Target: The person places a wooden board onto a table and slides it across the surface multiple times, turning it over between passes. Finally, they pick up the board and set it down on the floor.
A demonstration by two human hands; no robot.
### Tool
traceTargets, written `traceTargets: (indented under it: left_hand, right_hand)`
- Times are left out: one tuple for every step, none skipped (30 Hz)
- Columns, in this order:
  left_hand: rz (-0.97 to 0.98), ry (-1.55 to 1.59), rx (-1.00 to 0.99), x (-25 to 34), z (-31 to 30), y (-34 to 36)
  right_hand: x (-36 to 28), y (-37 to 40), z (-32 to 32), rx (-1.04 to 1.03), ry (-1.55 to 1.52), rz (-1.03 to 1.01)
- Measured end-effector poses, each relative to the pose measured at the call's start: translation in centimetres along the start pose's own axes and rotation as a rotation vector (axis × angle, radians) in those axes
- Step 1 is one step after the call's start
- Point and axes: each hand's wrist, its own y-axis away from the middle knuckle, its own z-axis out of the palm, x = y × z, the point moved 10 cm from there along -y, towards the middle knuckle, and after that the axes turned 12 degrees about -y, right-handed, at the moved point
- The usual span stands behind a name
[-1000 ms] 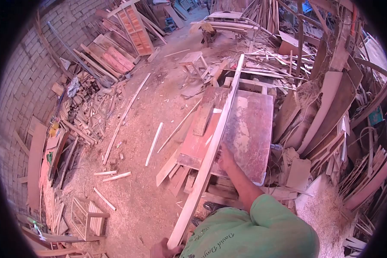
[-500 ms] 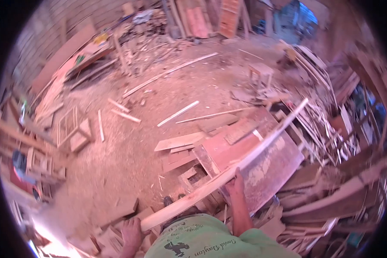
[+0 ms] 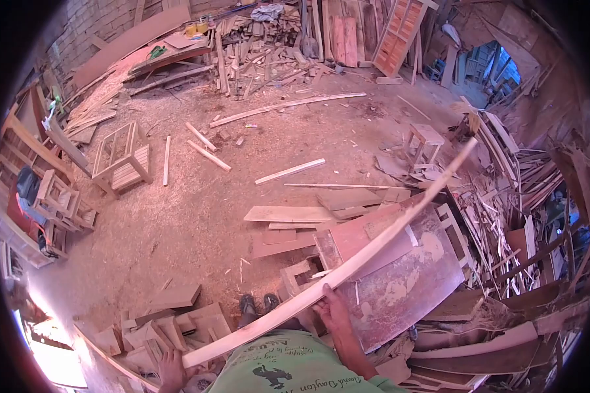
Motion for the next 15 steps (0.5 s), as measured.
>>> traceTargets:
  left_hand:
    - [-0.036,0.061,-0.038,-0.9,0.8,0.9]
    - [-0.074,0.120,-0.073,-1.7,1.5,1.9]
    - [-0.114,0.171,-0.111,-2.5,2.0,2.7]
    - [-0.146,0.204,-0.134,-3.1,2.3,2.9]
    - [-0.183,0.235,-0.156,-3.7,2.3,3.1]
    - [-0.217,0.254,-0.172,-4.4,2.2,3.3]
    - [-0.238,0.271,-0.185,-4.7,2.1,2.8]
    - [-0.258,0.284,-0.191,-5.2,2.1,2.5]
    - [-0.273,0.294,-0.196,-5.8,2.1,2.2]
    - [-0.295,0.302,-0.202,-6.3,2.1,1.5]
    - [-0.314,0.315,-0.207,-6.7,2.1,0.9]
    - [-0.322,0.318,-0.207,-7.2,2.1,-0.2]
    - [-0.334,0.323,-0.208,-7.8,2.1,-1.1]
    - [-0.342,0.327,-0.209,-8.5,2.0,-2.3]
    - [-0.348,0.332,-0.208,-9.1,2.1,-3.7]
  right_hand:
    - [0.6,-0.4,0.9,-0.008,0.030,0.013]
    - [0.9,-0.9,1.9,-0.045,0.074,0.000]
    - [1.7,-1.8,2.3,-0.056,0.081,0.013]
    - [2.7,-3.0,2.8,-0.068,0.088,0.024]
    - [3.5,-4.2,3.5,-0.084,0.095,0.033]
    - [4.4,-5.0,4.6,-0.083,0.118,0.048]
    - [6.0,-6.0,5.0,-0.074,0.139,0.083]
    - [7.8,-7.4,5.0,-0.066,0.161,0.118]
    - [9.6,-9.0,4.5,-0.057,0.183,0.156]
    - [11.9,-11.0,3.8,-0.099,0.223,0.226]
    - [13.3,-11.2,4.6,-0.063,0.254,0.255]
    - [14.9,-10.6,6.3,-0.029,0.283,0.285]
    - [16.4,-10.6,7.6,0.006,0.310,0.315]
    - [19.7,-13.9,5.5,-0.086,0.398,0.374]
    - [22.3,-15.5,4.2,-0.050,0.437,0.391]
